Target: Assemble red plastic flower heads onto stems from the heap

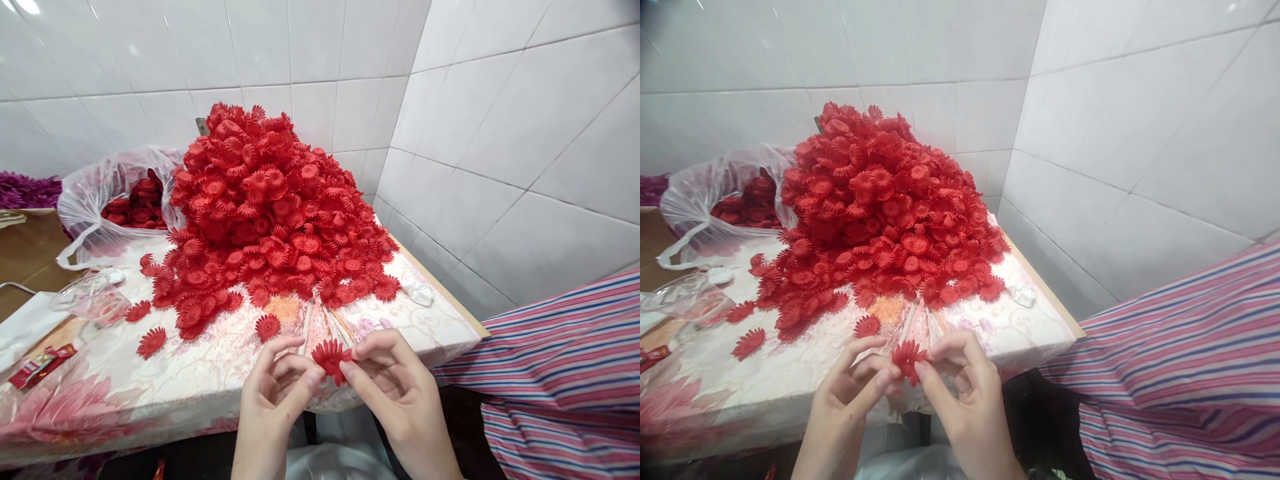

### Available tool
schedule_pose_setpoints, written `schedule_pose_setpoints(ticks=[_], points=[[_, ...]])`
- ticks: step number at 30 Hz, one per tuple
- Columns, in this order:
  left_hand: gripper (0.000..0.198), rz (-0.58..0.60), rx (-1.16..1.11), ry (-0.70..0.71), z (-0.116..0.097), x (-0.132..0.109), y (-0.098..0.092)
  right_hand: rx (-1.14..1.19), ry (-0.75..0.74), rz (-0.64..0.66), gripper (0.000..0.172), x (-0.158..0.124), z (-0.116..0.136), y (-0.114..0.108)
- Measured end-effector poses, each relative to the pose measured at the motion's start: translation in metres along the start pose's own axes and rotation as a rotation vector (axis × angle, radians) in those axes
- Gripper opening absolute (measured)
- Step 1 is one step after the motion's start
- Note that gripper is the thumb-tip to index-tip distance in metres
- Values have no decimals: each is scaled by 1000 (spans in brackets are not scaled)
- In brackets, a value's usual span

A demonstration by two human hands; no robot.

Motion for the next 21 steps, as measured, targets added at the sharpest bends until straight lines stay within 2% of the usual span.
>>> schedule_pose_setpoints(ticks=[3, 7, 11, 13, 16, 21], points=[[33, -33, 36, 64, -3, 0, -2, 18, 46, 6, 22, 0, -3, -2], [30, 12, 75, 46, -2, -1, 3, 35, 55, 79, 20, -3, -6, 0], [27, -4, 97, 80, -2, -4, 3, 117, 162, 150, 27, -8, -11, 8], [30, -38, 123, 106, -2, -4, 1, 121, 195, 147, 25, -8, -11, 9], [27, -123, 166, 183, -5, -5, -5, 109, 161, 99, 25, -6, -9, 8], [23, -148, 196, 204, -5, -8, -5, 130, 143, 53, 31, -4, -12, 4]])
Point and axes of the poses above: each hand's wrist, its own x-axis towards the middle knuckle, its own y-axis out of the palm, z = x × y, the point moved 6 cm from there along x, towards the middle knuckle, and after that the axes turned 15 degrees about -y, right-handed, at the moved point
